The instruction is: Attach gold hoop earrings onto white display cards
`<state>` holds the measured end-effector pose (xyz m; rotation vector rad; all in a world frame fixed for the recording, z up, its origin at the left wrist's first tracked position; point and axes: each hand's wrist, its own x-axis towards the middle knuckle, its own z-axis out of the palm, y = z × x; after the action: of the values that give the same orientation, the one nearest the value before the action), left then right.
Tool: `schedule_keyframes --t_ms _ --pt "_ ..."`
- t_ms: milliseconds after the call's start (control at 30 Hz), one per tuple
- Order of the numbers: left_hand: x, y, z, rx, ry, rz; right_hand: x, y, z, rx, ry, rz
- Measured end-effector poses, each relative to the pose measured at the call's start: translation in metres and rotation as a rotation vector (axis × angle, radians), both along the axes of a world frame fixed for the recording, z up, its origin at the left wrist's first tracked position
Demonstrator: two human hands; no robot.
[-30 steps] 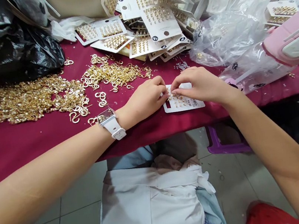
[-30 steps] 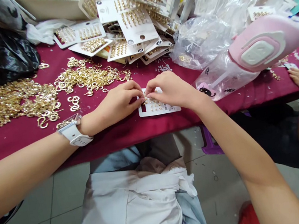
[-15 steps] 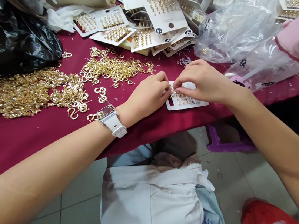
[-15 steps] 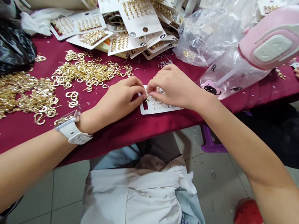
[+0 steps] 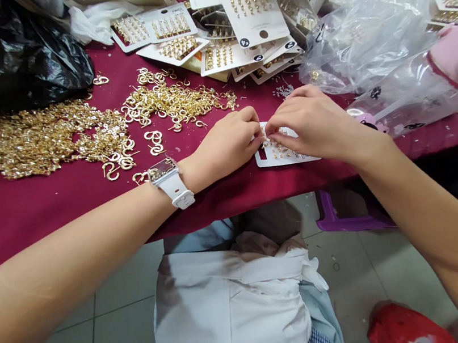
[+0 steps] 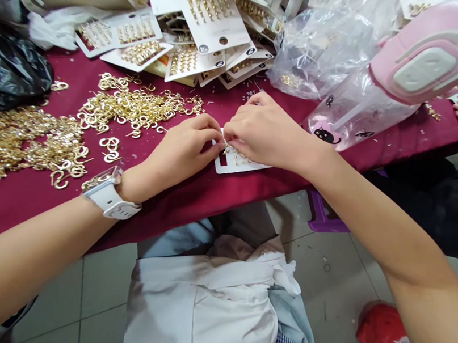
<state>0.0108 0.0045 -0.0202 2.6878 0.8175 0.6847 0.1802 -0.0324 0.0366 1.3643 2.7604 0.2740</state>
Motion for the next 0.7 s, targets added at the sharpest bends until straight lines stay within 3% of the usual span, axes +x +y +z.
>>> schedule_keyframes --t_ms 333,700 --pt "-0.002 0.001 0.000 -0.009 0.007 -0.014 0.007 0.008 0.005 -0.139 0.087 -0.029" --pt "-0.002 0.000 0.001 0.015 0.009 -0.020 0.004 0.011 0.003 -0.092 0.085 -0.023"
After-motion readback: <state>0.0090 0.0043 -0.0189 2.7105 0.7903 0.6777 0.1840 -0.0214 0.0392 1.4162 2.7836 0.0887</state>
